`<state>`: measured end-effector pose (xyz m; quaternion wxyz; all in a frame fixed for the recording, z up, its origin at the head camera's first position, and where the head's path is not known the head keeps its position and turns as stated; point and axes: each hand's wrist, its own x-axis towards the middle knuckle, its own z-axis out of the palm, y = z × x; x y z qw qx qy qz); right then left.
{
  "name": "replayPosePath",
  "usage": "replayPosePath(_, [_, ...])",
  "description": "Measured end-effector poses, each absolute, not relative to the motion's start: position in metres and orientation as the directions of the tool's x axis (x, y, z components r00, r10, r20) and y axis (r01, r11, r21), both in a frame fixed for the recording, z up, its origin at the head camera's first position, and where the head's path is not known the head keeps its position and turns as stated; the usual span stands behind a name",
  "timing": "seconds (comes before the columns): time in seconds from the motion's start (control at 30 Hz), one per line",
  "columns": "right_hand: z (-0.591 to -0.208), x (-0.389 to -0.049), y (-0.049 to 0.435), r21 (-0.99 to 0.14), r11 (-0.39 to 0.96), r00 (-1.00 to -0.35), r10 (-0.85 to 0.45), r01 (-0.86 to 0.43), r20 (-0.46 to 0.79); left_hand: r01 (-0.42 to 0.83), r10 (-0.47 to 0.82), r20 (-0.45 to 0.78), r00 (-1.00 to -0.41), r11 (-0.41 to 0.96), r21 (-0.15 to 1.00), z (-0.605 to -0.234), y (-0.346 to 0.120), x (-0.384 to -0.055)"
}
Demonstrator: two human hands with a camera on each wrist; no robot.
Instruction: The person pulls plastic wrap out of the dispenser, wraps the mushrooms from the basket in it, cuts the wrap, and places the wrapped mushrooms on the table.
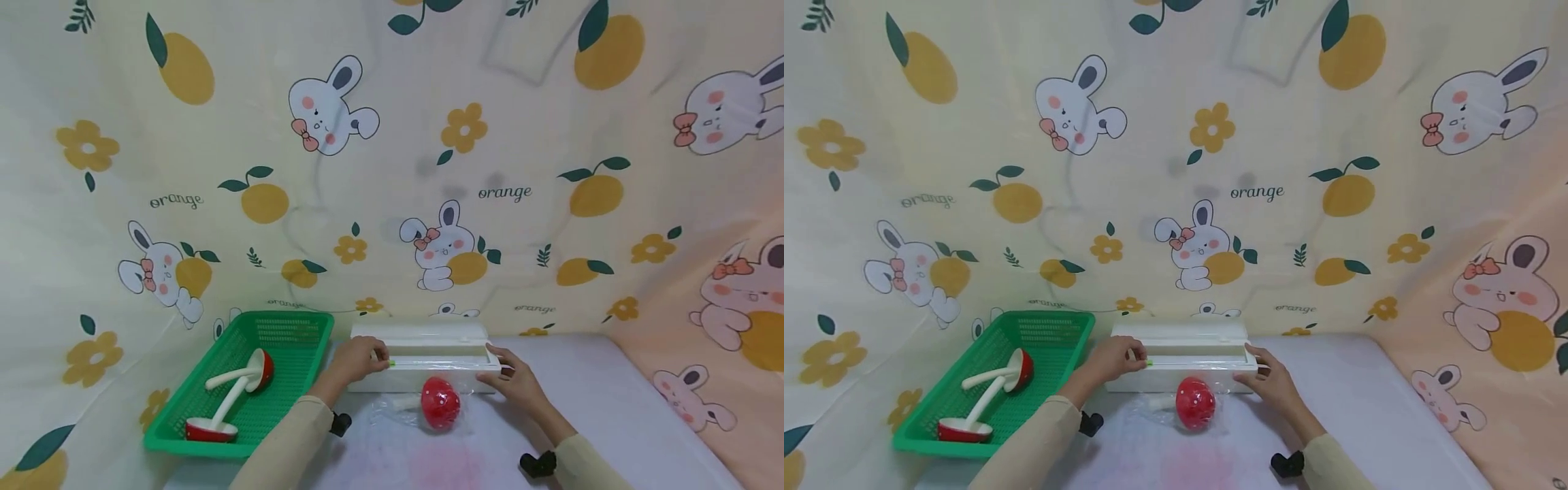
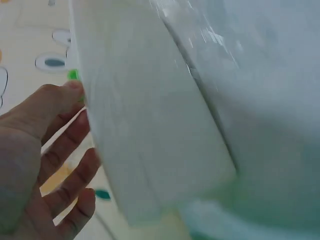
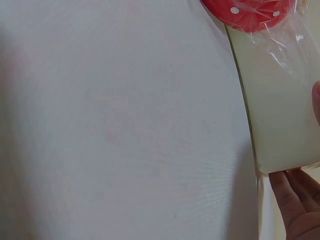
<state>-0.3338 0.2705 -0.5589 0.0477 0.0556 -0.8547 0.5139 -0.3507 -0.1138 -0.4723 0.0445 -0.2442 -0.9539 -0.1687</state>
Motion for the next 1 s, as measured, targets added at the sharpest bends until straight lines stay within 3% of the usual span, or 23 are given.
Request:
replayPosePath(0.17, [-0.557,-0.334,0.276,-0.87,0.468,-0.987,-0.045,-0.156,0.153,0.504,0.471,0.192,-0.861,0.839,0.203,-0.469,-0.136,-0.353])
replayPosePath(0.5, [-0.562,-0.337,0.272,-0.886,0.44,-0.989,-0.053,-0.146,0.137,0.425,0.411,0.138,-0.901,0.901,0.085,-0.462,-0.168,-0.346])
replayPosePath(0.8, [-0.561,-0.337,0.266,-0.885,0.443,-0.99,-0.063,-0.144,0.13,0.411,0.404,0.077,-0.912,0.889,0.201,-0.452,-0.177,-0.337])
replayPosePath(1.0, [-0.56,-0.336,0.269,-0.874,0.47,-0.992,-0.057,-0.126,0.112,0.434,0.424,0.088,-0.901,0.882,0.185,-0.451,-0.176,-0.34])
